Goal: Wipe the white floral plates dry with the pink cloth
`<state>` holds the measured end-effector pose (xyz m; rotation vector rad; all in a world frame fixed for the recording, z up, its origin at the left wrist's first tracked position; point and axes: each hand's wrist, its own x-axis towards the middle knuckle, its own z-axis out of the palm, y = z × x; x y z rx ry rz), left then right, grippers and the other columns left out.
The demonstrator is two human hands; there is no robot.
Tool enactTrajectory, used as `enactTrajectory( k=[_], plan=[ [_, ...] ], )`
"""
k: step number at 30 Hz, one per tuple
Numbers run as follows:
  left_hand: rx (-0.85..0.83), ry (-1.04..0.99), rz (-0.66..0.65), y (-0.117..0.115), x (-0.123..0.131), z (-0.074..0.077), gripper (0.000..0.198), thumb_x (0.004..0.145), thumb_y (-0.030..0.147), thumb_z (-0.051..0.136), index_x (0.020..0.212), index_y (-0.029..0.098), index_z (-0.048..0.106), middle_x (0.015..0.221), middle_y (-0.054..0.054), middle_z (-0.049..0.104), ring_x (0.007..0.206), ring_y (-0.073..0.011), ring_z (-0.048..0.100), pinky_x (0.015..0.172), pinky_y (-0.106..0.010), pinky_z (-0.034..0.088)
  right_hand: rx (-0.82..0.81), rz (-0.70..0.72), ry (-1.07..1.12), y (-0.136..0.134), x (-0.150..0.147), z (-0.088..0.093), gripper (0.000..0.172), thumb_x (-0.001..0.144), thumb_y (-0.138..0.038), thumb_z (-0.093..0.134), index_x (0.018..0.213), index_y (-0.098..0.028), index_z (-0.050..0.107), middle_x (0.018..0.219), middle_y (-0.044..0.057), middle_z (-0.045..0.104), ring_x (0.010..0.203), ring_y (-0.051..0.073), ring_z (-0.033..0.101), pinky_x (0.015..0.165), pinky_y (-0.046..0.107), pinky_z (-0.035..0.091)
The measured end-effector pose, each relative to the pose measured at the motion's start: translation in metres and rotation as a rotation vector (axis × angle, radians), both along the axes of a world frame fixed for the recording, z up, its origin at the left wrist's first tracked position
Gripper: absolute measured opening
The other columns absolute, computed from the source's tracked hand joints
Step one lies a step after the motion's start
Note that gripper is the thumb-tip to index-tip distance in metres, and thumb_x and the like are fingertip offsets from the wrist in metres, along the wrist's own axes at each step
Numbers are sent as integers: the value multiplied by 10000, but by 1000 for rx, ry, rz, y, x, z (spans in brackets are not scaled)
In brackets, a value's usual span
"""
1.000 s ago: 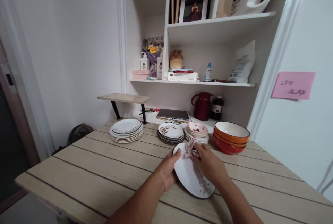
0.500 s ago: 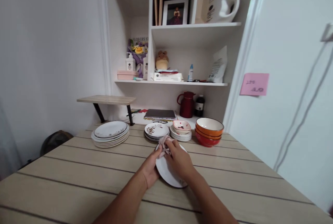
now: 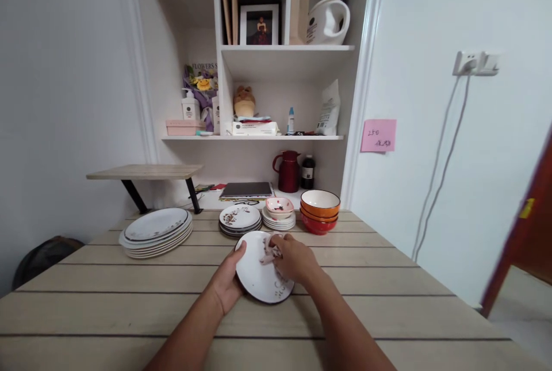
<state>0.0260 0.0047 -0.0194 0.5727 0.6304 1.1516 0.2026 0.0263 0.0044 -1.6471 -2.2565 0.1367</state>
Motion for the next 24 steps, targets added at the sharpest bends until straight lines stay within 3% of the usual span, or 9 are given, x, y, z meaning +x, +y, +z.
enactTrajectory(
  k=[4,8,12,16,21,24],
  plan=[
    [-12,-11,-2,2,-2,0,585,817,427,615,1334,173,510,1052,-138,734,906,-273,699,845,-401,515,-15,192,48,-10,-12,2,344,706,-144,591,1019,-279,641,990,28,615,837,183,560,682,259,336],
    [-19,-9,-48,0,-2,5,562,820,497,585,1236,120,597,973,-155,747,882,-278,704,826,-396,529,95,381,176,-9,-34,-6,299,746,-131,569,998,-266,655,984,26,575,864,168,535,743,249,370],
    [-37,7,-92,-3,1,7,540,809,485,608,1190,102,628,957,-155,751,898,-276,703,845,-384,528,224,264,301,7,-38,-14,283,783,-112,538,986,-265,663,1034,27,537,871,155,529,754,239,386],
    [-13,28,-32,-6,3,8,499,801,394,648,1236,153,604,1059,-132,737,951,-262,696,900,-375,509,251,61,312,20,-22,-11,315,788,-112,536,1010,-282,681,1055,29,522,858,154,532,725,234,385],
    [6,22,20,-6,2,10,487,792,326,664,1239,143,600,1113,-144,717,982,-263,689,916,-371,503,171,-34,228,17,-4,-7,329,768,-89,536,977,-272,713,1055,49,518,825,156,525,679,237,361],
    [1,17,36,-4,0,9,498,803,333,649,1258,139,584,1086,-144,727,976,-263,691,913,-374,507,55,-21,172,11,-1,-4,342,737,-55,523,940,-253,714,964,51,541,782,160,525,662,247,352]
  ],
)
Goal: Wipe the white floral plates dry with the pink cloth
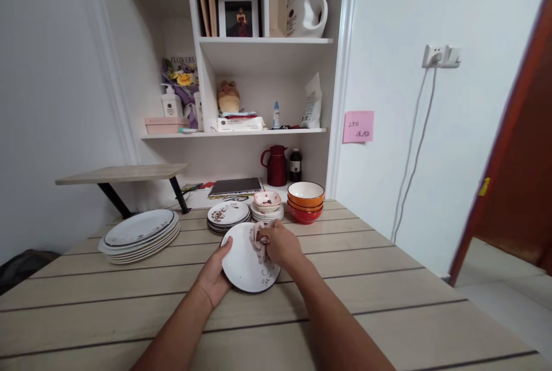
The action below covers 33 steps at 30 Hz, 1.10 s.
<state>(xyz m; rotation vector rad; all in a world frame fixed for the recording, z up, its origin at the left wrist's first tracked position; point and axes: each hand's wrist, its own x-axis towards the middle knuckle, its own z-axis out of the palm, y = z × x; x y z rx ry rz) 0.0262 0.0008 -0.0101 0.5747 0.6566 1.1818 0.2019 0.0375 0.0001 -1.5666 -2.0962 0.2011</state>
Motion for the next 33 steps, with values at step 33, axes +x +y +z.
enactTrajectory(
  k=[33],
  plan=[
    [175,73,-123,-3,7,-6,596,805,589,543,1251,195,573,1049,-110,726,947,-222,682,811,-307,522,151,326,428,-10,-45,0,107,724,-108,542,758,-200,499,856,3,543,831,166,512,749,266,397]
  ],
)
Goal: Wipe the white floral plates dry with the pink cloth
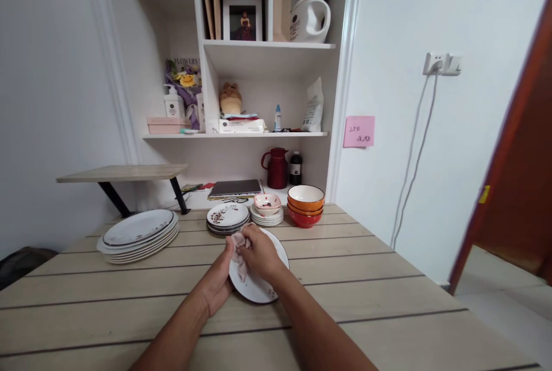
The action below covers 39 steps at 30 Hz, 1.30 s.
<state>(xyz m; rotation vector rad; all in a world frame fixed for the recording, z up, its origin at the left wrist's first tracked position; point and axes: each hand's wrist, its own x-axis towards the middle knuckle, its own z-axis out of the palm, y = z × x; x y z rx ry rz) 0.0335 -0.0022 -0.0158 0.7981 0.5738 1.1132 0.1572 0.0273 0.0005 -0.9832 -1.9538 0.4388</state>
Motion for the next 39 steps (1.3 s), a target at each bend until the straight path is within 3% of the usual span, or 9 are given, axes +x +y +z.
enactTrajectory(
  k=[3,7,11,15,18,27,31,34,39],
  plan=[
    [-21,-16,-14,0,0,0,646,791,644,502,1216,167,601,1035,-131,724,941,-250,683,801,-333,530,-111,169,-11,-7,5,4,150,673,-101,607,757,-190,521,842,-12,537,809,151,517,706,243,414],
    [-1,-39,2,2,-3,2,619,786,588,571,1203,132,611,1056,-155,720,967,-276,676,835,-358,528,-423,369,-68,-15,19,10,201,676,-180,667,829,-202,539,856,-28,515,653,109,504,516,199,410],
    [7,-45,127,5,-9,3,611,779,515,635,1256,138,573,1159,-162,689,1028,-282,659,892,-369,513,-578,401,-219,-15,36,11,239,650,-128,654,857,-218,574,781,-51,532,595,92,480,497,193,391],
    [-26,-21,230,9,-16,3,610,752,404,710,1290,170,545,1168,-152,690,1009,-282,672,891,-385,519,-336,140,-378,-5,49,7,232,586,-50,641,755,-204,600,734,-51,552,650,106,495,578,204,376],
    [-58,-21,272,8,-19,4,618,732,350,738,1292,180,543,1140,-151,704,979,-278,687,871,-386,529,-164,-94,-366,6,50,1,197,603,-55,623,743,-191,599,798,-16,571,727,135,513,627,226,364],
    [-76,39,164,0,-13,8,645,722,373,740,1308,190,540,1065,-152,731,934,-286,700,855,-402,528,-50,-429,-226,27,36,-8,171,740,-118,560,889,-200,583,951,46,576,823,173,525,664,246,361],
    [-37,62,118,-1,-11,6,625,747,413,711,1308,198,539,1070,-144,730,955,-275,692,875,-386,513,30,-400,-188,22,14,-7,267,744,-88,527,963,-229,581,1102,54,564,896,183,543,692,252,377],
    [-12,58,90,1,-10,3,638,760,471,678,1323,213,525,1107,-139,717,990,-266,679,886,-368,504,84,-289,-158,13,-7,-5,297,734,-84,517,982,-240,571,1132,45,559,935,188,541,731,257,395],
    [1,-4,94,5,-10,-4,682,765,646,541,1260,179,580,1109,-147,711,1031,-274,660,865,-363,517,22,-41,-64,-4,-20,0,178,707,-127,541,864,-212,538,914,19,577,861,184,528,750,267,405]
  ],
)
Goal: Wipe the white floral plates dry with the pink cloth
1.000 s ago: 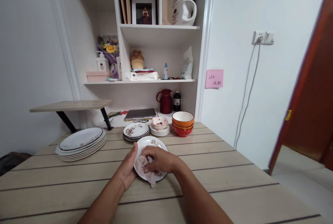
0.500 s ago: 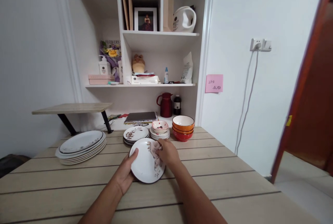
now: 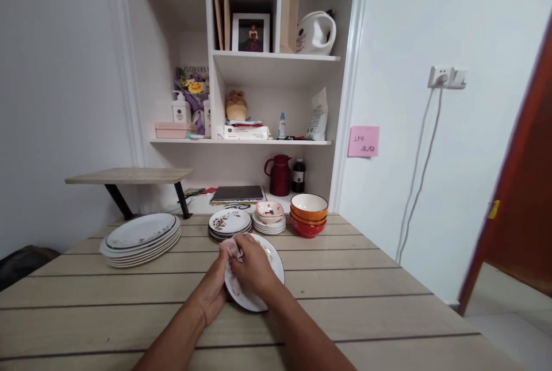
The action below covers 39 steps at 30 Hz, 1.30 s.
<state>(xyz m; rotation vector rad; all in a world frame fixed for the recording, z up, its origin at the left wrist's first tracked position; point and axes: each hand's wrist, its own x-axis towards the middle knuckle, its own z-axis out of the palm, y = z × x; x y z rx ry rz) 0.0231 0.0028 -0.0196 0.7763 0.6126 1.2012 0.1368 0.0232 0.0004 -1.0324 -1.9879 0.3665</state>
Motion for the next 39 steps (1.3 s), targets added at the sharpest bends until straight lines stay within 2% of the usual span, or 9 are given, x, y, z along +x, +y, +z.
enactTrajectory(
  k=[2,6,8,12,18,22,26,34,39],
  plan=[
    [-15,-11,2,0,0,0,728,750,689,505,1231,150,600,1099,-163,711,1032,-288,659,853,-374,525,-92,81,-38,-7,7,3,199,662,-119,559,841,-203,533,842,-5,567,798,168,513,696,248,395],
    [-36,-43,-12,0,-3,2,768,751,702,486,1265,139,573,1097,-179,710,1033,-305,659,865,-402,524,-271,334,-206,-13,32,10,227,614,-89,598,813,-196,574,849,-30,576,748,131,509,639,210,382],
    [-27,-55,3,1,-4,4,759,757,679,512,1285,135,557,1113,-183,705,1036,-309,658,880,-409,518,-309,364,-311,-12,44,13,233,602,-88,634,806,-198,611,848,-32,597,770,135,518,661,208,387],
    [-63,-11,49,2,-6,6,736,757,618,586,1318,144,528,1144,-186,694,1032,-315,660,886,-423,515,-369,197,-451,-4,62,13,238,567,-125,699,788,-200,652,842,-25,640,782,151,534,660,215,375],
    [-86,57,126,-1,-5,11,685,736,471,702,1336,202,511,1176,-154,687,997,-293,677,857,-403,526,-244,-182,-360,15,65,3,196,622,-123,639,804,-195,621,851,11,641,759,158,531,630,233,319],
    [-75,66,102,-4,-3,13,674,731,424,723,1331,196,518,1174,-159,687,981,-286,681,844,-390,529,-194,-344,-273,27,64,-3,166,697,-135,593,854,-188,581,849,33,629,762,166,521,635,240,302],
    [-56,98,19,-5,-1,12,640,744,435,708,1303,168,544,1136,-166,702,961,-279,686,835,-376,528,-145,-447,-189,30,62,-6,163,727,-129,559,881,-182,565,869,49,609,774,172,522,639,244,305],
    [-9,157,-27,-9,0,11,630,767,459,678,1318,193,527,1167,-141,693,982,-266,679,837,-354,521,-28,-417,-86,23,39,-4,162,756,-152,551,904,-210,578,946,41,573,834,180,527,697,258,353],
    [53,115,-79,-4,1,4,637,802,575,565,1310,192,535,1150,-133,701,1046,-255,656,876,-343,506,48,-124,6,6,24,1,107,719,-120,544,786,-204,542,889,18,542,834,171,518,725,260,372]
  ],
)
